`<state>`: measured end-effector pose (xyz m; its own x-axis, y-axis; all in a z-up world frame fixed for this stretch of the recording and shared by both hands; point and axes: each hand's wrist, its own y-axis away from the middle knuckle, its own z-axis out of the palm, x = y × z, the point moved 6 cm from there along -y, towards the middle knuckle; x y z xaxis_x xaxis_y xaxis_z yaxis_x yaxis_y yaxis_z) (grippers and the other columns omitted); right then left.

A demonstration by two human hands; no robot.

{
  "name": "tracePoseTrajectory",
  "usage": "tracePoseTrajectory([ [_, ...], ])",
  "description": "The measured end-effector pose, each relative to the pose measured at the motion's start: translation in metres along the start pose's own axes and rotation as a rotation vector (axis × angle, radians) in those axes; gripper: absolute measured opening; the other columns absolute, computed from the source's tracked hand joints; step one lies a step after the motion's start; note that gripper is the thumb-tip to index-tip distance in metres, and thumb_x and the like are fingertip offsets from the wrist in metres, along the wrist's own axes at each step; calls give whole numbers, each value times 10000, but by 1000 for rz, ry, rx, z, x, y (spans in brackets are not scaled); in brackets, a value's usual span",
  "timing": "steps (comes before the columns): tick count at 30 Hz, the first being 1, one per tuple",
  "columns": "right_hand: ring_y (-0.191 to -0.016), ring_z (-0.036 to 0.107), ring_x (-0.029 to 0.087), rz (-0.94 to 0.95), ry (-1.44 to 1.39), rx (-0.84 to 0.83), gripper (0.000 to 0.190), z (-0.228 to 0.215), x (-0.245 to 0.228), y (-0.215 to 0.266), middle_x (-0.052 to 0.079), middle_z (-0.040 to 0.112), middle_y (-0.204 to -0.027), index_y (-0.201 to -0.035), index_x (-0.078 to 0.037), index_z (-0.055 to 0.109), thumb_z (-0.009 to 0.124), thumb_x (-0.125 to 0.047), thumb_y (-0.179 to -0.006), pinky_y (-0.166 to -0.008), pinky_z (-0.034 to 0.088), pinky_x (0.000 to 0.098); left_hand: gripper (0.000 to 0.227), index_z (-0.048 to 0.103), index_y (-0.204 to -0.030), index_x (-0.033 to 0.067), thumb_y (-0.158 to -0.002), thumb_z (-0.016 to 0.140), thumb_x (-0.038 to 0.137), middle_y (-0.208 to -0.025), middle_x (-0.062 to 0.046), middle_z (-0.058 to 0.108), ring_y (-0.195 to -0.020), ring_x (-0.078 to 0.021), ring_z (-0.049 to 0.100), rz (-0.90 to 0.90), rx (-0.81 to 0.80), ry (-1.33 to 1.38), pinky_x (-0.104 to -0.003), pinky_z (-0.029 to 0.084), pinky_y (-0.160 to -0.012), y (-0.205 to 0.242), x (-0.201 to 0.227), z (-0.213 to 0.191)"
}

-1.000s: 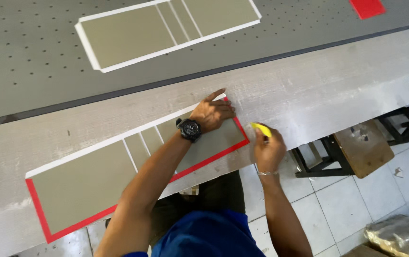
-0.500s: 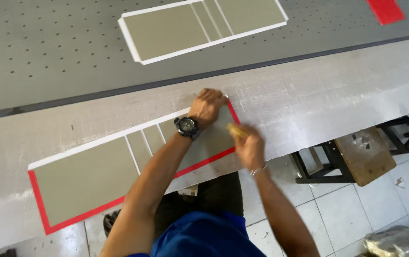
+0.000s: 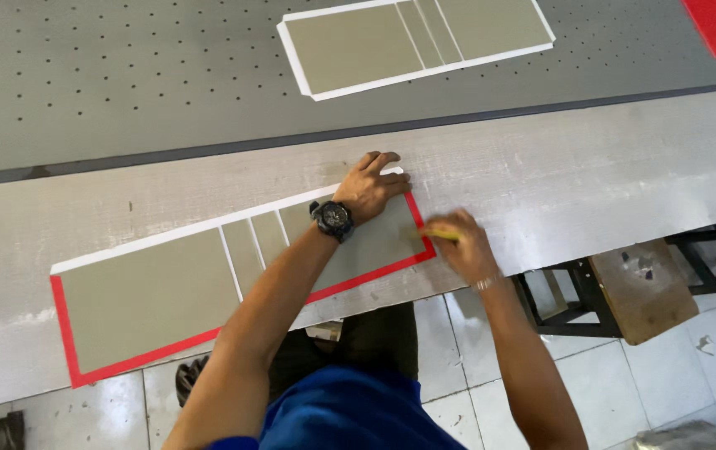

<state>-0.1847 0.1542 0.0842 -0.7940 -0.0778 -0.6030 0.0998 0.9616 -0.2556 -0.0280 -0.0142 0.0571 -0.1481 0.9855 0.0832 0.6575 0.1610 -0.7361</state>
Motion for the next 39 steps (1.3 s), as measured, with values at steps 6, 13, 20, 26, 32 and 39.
tracePoseTrajectory([
  [6, -933, 778, 287, 34, -102, -5, 183, -27, -50, 83, 16, 853, -998, -1023, -250, 882, 824, -103, -931, -878, 592, 393, 271, 791, -978, 224, -1082, 551, 152, -937, 23, 776, -1187, -258, 636, 40, 88, 43, -446, 482, -1048, -2, 8, -4],
  [13, -1018, 731, 252, 142, -334, 110, 155, -56, 4, 67, 153, 806, -1139, -1150, -73, 795, 734, -85, -1008, -889, 560, 434, 230, 779, -1047, 201, -1084, 558, 151, -1018, -2, 768, -1221, -267, 624, 56, 55, 15, -469, 470, -1090, 6, 55, -32],
  [20, -986, 785, 352, 62, -195, 15, 188, -36, 27, -44, 187, 794, -1048, -1154, -1, 769, 834, -122, -1026, -881, 625, 455, 804, 584, -1573, 109, -925, 740, 558, -1589, -173, 541, -1453, -441, 516, -704, -321, -233, -626, 354, -1222, 49, 33, -117],
  [26, -921, 772, 290, 123, -169, -196, 171, -19, 18, -83, 179, 812, -979, -1088, -32, 781, 843, -159, -991, -852, 612, 462, 1057, 600, -1530, 29, -851, 662, 836, -1560, -176, 534, -1488, -432, 474, -664, -368, -328, -662, 267, -1284, 85, 53, -144],
  [32, -972, 767, 246, 207, -141, -282, 198, -10, 29, -90, 128, 832, -1019, -1074, -70, 792, 861, -230, -981, -894, 606, 422, 938, 692, -1323, 41, -871, 628, 861, -1204, -83, 556, -1224, -302, 562, -557, -181, -324, -540, 404, -1186, 86, 53, -143],
  [39, -1048, 777, 379, 27, 104, -260, 262, 18, 40, -102, 152, 804, -1038, -1117, -97, 748, 849, -298, -982, -931, 612, 488, 849, 672, -1342, 84, -851, 711, 776, -1115, -79, 506, -1139, -327, 542, -602, -177, -158, -506, 421, -1115, 79, 50, -151],
])
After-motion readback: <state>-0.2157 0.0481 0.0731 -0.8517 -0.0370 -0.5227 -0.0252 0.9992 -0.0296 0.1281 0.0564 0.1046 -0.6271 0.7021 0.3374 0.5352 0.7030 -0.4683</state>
